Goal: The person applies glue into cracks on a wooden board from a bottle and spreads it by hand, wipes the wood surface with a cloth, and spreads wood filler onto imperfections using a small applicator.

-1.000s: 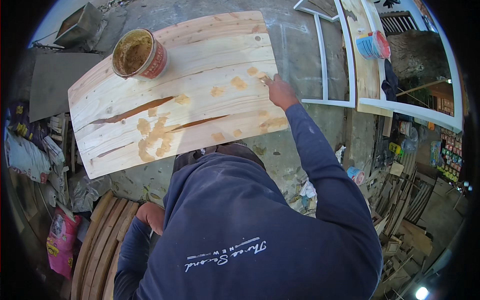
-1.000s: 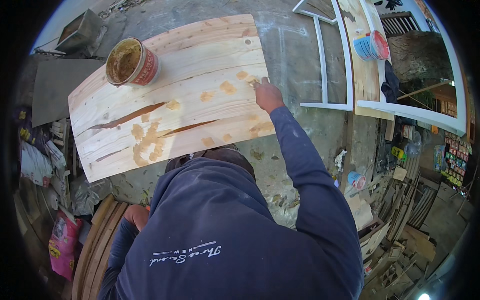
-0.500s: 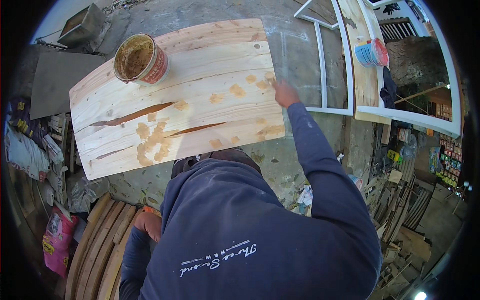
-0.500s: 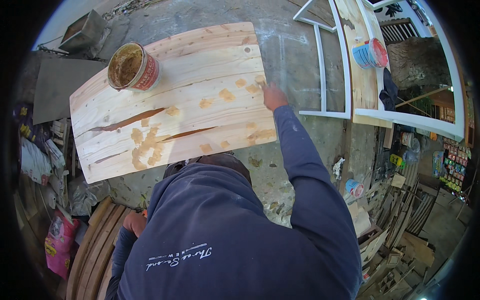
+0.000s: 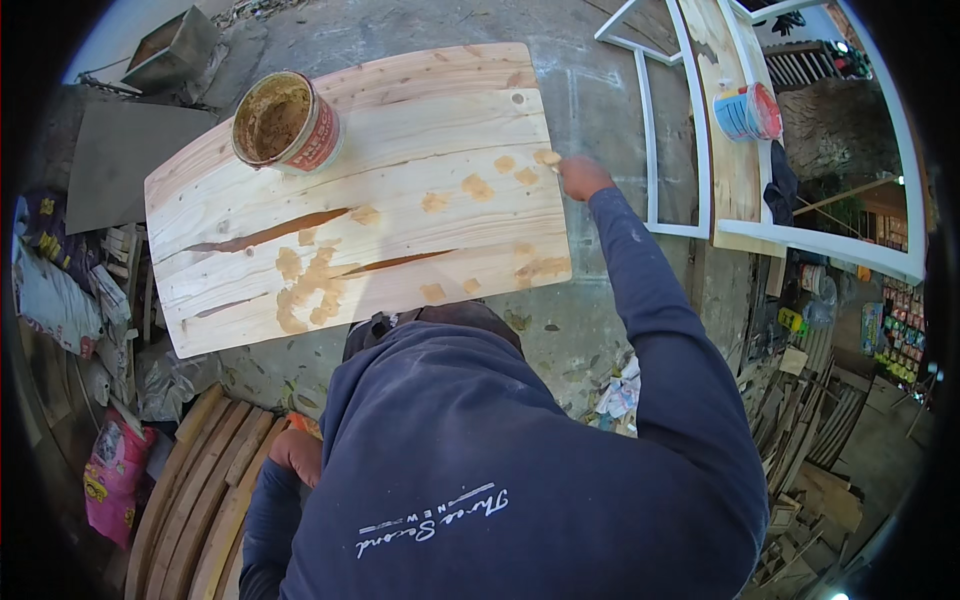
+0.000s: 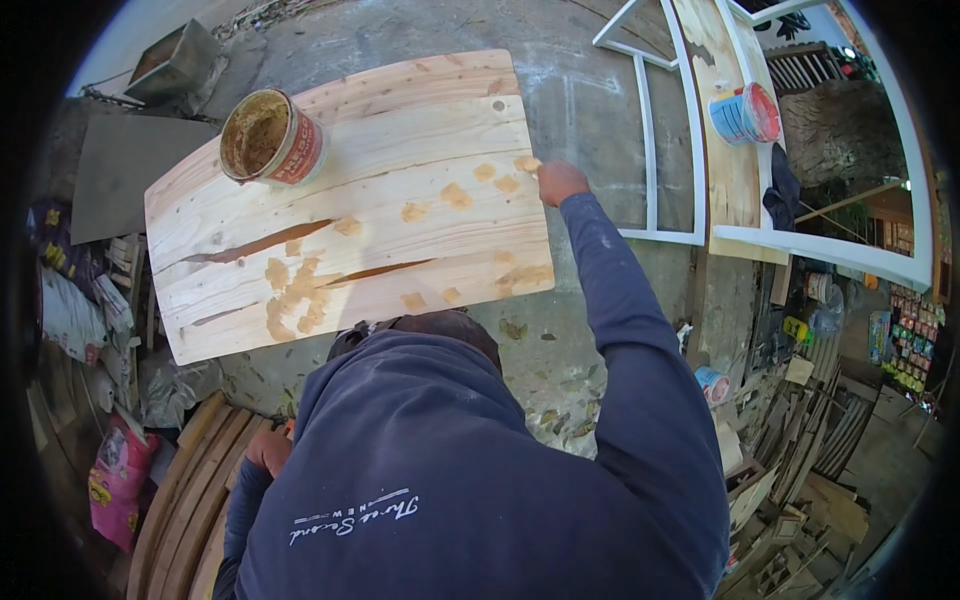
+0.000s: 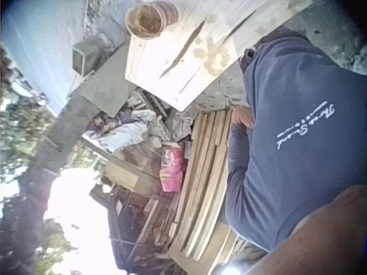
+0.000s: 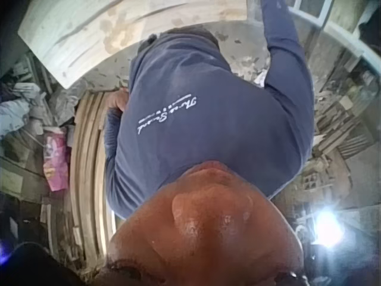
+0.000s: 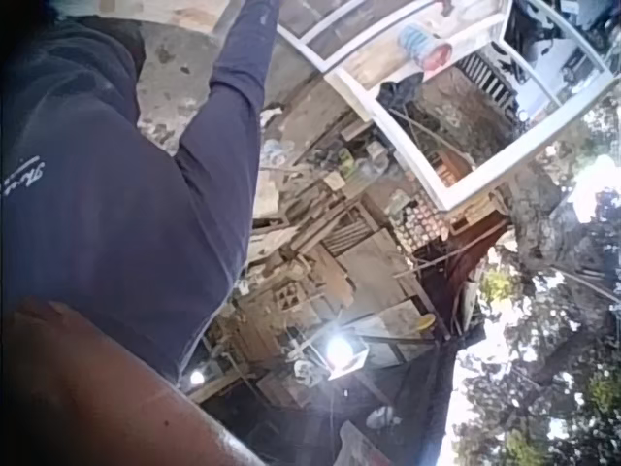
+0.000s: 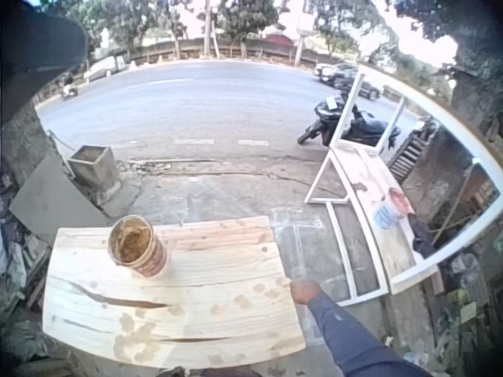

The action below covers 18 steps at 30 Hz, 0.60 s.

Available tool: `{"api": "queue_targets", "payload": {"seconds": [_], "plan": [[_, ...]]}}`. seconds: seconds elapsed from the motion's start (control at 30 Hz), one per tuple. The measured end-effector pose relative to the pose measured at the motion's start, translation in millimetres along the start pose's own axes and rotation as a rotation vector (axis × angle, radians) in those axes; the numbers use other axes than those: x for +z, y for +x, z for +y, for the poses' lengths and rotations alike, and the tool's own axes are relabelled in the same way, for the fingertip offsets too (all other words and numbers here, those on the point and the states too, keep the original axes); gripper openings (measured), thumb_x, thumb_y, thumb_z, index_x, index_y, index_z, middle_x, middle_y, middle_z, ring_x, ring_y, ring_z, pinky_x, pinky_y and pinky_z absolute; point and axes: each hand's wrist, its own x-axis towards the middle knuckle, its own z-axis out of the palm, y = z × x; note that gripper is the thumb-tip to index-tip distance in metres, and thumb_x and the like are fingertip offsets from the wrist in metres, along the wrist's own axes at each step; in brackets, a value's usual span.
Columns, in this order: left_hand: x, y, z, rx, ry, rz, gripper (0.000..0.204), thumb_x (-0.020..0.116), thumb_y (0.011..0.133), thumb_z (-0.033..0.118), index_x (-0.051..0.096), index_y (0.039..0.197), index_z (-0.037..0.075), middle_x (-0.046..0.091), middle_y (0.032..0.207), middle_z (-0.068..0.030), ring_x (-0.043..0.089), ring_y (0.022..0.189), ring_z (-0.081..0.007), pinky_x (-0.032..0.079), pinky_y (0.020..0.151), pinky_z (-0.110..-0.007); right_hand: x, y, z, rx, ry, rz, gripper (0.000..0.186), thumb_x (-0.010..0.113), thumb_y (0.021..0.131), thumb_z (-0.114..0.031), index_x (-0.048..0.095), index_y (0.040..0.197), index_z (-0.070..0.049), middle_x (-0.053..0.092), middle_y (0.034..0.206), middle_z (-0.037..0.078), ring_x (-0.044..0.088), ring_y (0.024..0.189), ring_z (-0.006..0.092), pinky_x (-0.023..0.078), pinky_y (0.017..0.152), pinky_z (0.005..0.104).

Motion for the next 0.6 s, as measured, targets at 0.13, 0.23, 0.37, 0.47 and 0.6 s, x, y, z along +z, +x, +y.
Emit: {"api": "queue_targets", "payload": {"seconds": [0.13, 0.23, 0.37, 0.47, 0.6], "plan": [[-1.0, 0.2, -1.7, 0.001, -0.007, -0.005, 0.060, 0.072, 0.099, 0.033, 0.055, 0.145, -0.003, 0.052, 0.153, -0.0161, 0.046, 0.141, -0.0306, 0.036, 0.117, -0.037, 13.2, -7.9, -0.8, 0.076, 0.104, 0.140, 0.024, 0.059, 0.090, -0.011, 0.076, 0.106, -0.003, 0.068, 0.122, 0.024, 0.071, 0.103, 0.0411, 0.058, 0.089, 0.0495], [-5.8, -2.4, -2.5, 0.005, -0.002, -0.015, 0.060, 0.072, 0.099, 0.033, 0.056, 0.144, -0.003, 0.052, 0.153, -0.0161, 0.046, 0.141, -0.0306, 0.036, 0.116, -0.037, 44.6, -16.0, 0.8, 0.041, 0.069, -0.014, 0.025, 0.056, 0.091, -0.009, 0.073, 0.109, -0.004, 0.069, 0.112, 0.026, 0.068, 0.106, 0.0416, 0.055, 0.094, 0.0511], [-1.2, -2.4, -5.5, 0.009, 0.006, -0.002, 0.060, 0.072, 0.099, 0.033, 0.056, 0.144, -0.003, 0.053, 0.153, -0.0161, 0.047, 0.141, -0.0307, 0.036, 0.116, -0.038, 0.0, -6.3, -11.1, 0.039, -0.012, -0.196, 0.024, 0.056, 0.091, -0.009, 0.073, 0.108, -0.004, 0.068, 0.111, 0.027, 0.068, 0.106, 0.0429, 0.055, 0.094, 0.0513], [-2.9, -6.6, -4.4, 0.009, 0.005, -0.010, 0.060, 0.073, 0.099, 0.033, 0.056, 0.144, -0.003, 0.053, 0.152, -0.0161, 0.047, 0.140, -0.0307, 0.037, 0.116, -0.038, 7.8, -1.5, -17.3, 0.012, 0.079, 0.103, 0.026, 0.059, 0.088, -0.010, 0.075, 0.108, -0.002, 0.068, 0.120, 0.027, 0.071, 0.106, 0.0415, 0.058, 0.091, 0.0493], [-3.4, -9.3, -6.2, 0.011, 0.009, -0.010, 0.059, 0.073, 0.098, 0.033, 0.057, 0.143, -0.002, 0.053, 0.152, -0.0161, 0.048, 0.140, -0.0308, 0.037, 0.115, -0.038, -8.6, -3.2, -25.7, 0.093, 0.091, -0.071, 0.027, 0.059, 0.088, -0.010, 0.075, 0.108, -0.002, 0.069, 0.120, 0.027, 0.070, 0.106, 0.0412, 0.057, 0.092, 0.0494]]}}
